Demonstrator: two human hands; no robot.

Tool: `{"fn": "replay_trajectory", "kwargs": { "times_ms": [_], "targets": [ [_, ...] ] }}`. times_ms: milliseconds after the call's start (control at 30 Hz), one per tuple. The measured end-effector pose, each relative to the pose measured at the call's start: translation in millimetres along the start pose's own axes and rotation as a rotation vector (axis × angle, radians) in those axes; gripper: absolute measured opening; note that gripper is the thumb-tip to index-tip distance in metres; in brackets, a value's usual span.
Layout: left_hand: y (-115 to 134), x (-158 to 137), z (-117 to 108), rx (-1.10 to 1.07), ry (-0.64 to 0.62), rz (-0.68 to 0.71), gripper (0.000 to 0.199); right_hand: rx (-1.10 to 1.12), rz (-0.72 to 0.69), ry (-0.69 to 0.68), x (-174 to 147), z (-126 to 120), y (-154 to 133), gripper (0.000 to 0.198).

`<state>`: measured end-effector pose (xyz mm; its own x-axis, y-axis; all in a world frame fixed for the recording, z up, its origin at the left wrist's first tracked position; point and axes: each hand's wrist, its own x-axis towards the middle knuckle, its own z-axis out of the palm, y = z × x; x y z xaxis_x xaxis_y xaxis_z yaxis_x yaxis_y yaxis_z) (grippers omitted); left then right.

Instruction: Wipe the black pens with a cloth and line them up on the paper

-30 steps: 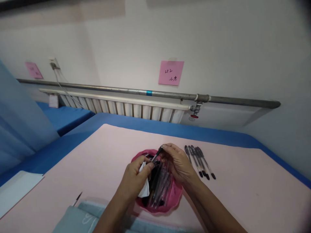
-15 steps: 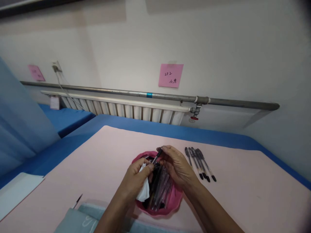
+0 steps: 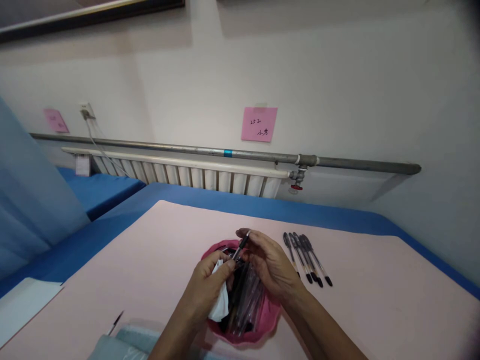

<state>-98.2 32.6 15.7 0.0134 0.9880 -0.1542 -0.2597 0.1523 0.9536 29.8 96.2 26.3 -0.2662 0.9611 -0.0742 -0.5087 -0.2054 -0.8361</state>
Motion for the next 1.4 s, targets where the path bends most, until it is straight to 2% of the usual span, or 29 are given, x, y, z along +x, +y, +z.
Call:
{"fn": "replay_trajectory", "kwargs": {
  "times_ms": [133, 300, 700, 867, 967, 1400],
  "targets": [
    [0.6, -0.6, 0.1, 0.025, 0.004, -0.01, 0.03, -0.008, -0.001, 0.022, 0.5, -0.5, 0.5, 0.019],
    [-2.9, 0.5, -2.2, 0.034, -0.008, 0.002, 0.03, 0.017, 0.003, 0.012, 0.4, -0.4, 0.4, 0.024],
    [-3.0, 1.1, -4.6, 0.121, 0.009, -0.003, 0.029, 0.029, -0.016, 0.071, 1.0, -1.0, 0.1, 0.016],
    [-3.1, 1.8, -3.6, 0.117, 0.019, 0.01, 0.03, 0.032, 0.002, 0.028, 0.7, -1.9, 1.9, 0.021],
    [-3.8, 1.7, -3.0, 0.134, 0.021, 0.008, 0.028, 0.039, 0.008, 0.045, 0.7, -2.2, 2.6, 0.016],
    [-1.6, 0.9, -3.2, 0.226, 0.056, 0.048, 0.026, 0.015, 0.012, 0.055, 1.1, -2.2, 3.8, 0.02]
  ]
}}
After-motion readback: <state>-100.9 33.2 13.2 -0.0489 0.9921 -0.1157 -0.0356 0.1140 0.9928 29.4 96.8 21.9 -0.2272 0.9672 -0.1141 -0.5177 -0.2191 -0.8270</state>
